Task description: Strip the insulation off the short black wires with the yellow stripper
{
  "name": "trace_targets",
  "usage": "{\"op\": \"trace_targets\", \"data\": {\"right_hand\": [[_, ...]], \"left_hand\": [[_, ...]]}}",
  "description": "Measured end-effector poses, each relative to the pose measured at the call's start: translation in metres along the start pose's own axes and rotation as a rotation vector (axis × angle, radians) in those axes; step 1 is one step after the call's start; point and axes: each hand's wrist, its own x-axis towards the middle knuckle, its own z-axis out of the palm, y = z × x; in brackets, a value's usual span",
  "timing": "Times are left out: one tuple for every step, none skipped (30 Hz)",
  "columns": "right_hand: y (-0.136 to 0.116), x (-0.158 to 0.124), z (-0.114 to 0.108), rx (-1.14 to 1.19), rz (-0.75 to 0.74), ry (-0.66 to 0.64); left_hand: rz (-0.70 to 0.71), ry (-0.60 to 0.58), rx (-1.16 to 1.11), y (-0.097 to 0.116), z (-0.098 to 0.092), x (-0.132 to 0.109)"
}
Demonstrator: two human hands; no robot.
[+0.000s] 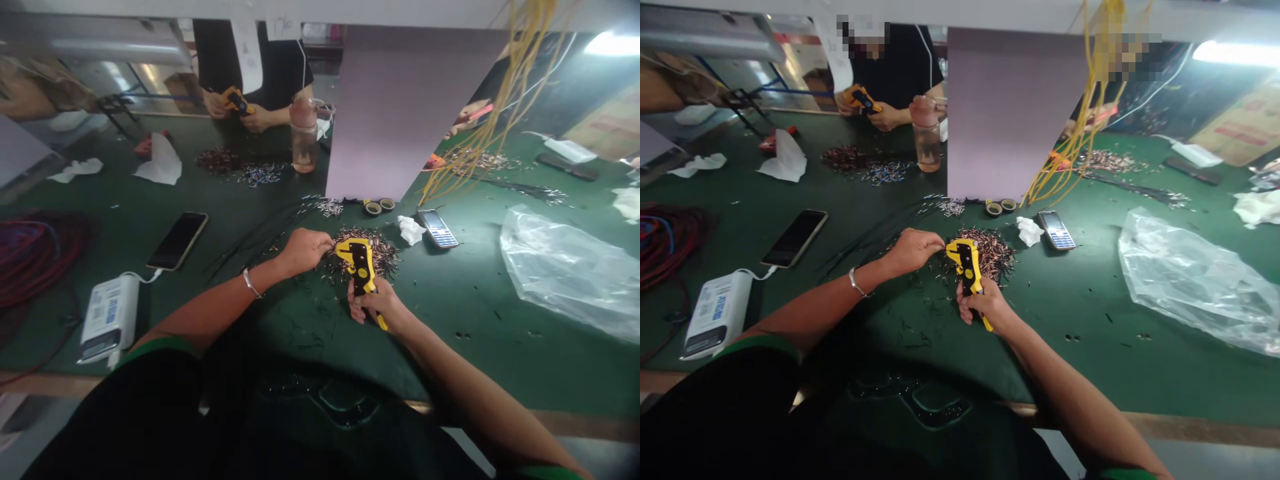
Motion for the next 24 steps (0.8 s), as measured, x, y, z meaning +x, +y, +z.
{"op": "trace_targets", "data": {"right_hand": [[0.0, -0.001, 0.0, 0.006, 0.005, 0.008], [-0.001, -0.002, 0.0, 0.012, 0.011, 0.013], [-0.003, -0.003, 0.001, 0.019, 0.016, 0.014], [-0.005, -0.004, 0.001, 0.02, 0.025, -0.003], [-0.008, -0.005, 0.001, 0.021, 0.028, -0.022], [-0.01, -0.006, 0.001, 0.023, 0.03, -0.044], [-0.011, -0.006, 0.0, 0.022, 0.027, -0.057], [-0.013, -0.006, 0.0, 0.018, 0.027, -0.07], [-0.013, -0.007, -0.001, 0.019, 0.027, -0.079], [-0.014, -0.006, -0.001, 0.021, 0.028, -0.09], [-0.014, -0.006, -0.001, 0.026, 0.033, -0.1], [-0.015, -0.006, -0.001, 0.039, 0.031, -0.105], [-0.015, -0.006, 0.0, 0.048, 0.033, -0.112], [-0.016, -0.007, 0.002, 0.056, 0.031, -0.111], [-0.016, -0.007, 0.003, 0.061, 0.026, -0.098], [-0.017, -0.008, 0.004, 0.063, 0.024, -0.088], [-0.018, -0.009, 0.005, 0.066, 0.023, -0.08], [-0.018, -0.009, 0.006, 0.068, 0.023, -0.077], [-0.018, -0.01, 0.007, 0.066, 0.023, -0.081], [-0.018, -0.011, 0.007, 0.06, 0.025, -0.087], [-0.018, -0.012, 0.007, 0.047, 0.027, -0.093], [-0.017, -0.012, 0.007, 0.029, 0.026, -0.098], [-0.015, -0.012, 0.007, 0.007, 0.027, -0.102], [-0.014, -0.012, 0.006, -0.016, 0.027, -0.104]], "left_hand": [[-0.007, -0.011, -0.01, 0.0, 0.0, 0.0], [-0.017, -0.026, -0.024, 0.001, 0.0, 0.001], [-0.03, -0.038, -0.042, 0.001, 0.0, 0.001], [-0.044, -0.037, -0.059, 0.002, 0.0, 0.001], [-0.053, -0.033, -0.073, 0.003, 0.0, 0.001], [-0.061, -0.025, -0.087, 0.004, -0.001, 0.001], [-0.065, -0.017, -0.103, 0.005, -0.002, 0.0], [-0.067, -0.022, -0.123, 0.006, -0.002, 0.0], [-0.071, -0.02, -0.141, 0.007, -0.003, -0.001], [-0.075, -0.02, -0.157, 0.008, -0.003, -0.002], [-0.078, -0.017, -0.167, 0.009, -0.004, -0.003], [-0.08, -0.008, -0.17, 0.01, -0.004, -0.003], [-0.08, 0.003, -0.169, 0.01, -0.004, -0.003], [-0.078, 0.011, -0.166, 0.011, -0.004, -0.003], [-0.072, 0.009, -0.168, 0.011, -0.004, -0.003], [-0.067, 0.008, -0.17, 0.011, -0.004, -0.003], [-0.061, 0.007, -0.172, 0.011, -0.004, -0.002], [-0.058, 0.008, -0.172, 0.01, -0.004, -0.002], [-0.056, 0.011, -0.169, 0.01, -0.004, -0.002], [-0.056, 0.014, -0.164, 0.009, -0.004, -0.001], [-0.057, 0.013, -0.163, 0.009, -0.004, -0.001], [-0.058, 0.009, -0.164, 0.008, -0.004, -0.001], [-0.058, 0.005, -0.167, 0.008, -0.004, -0.001], [-0.058, -0.001, -0.171, 0.008, -0.004, -0.001]]}}
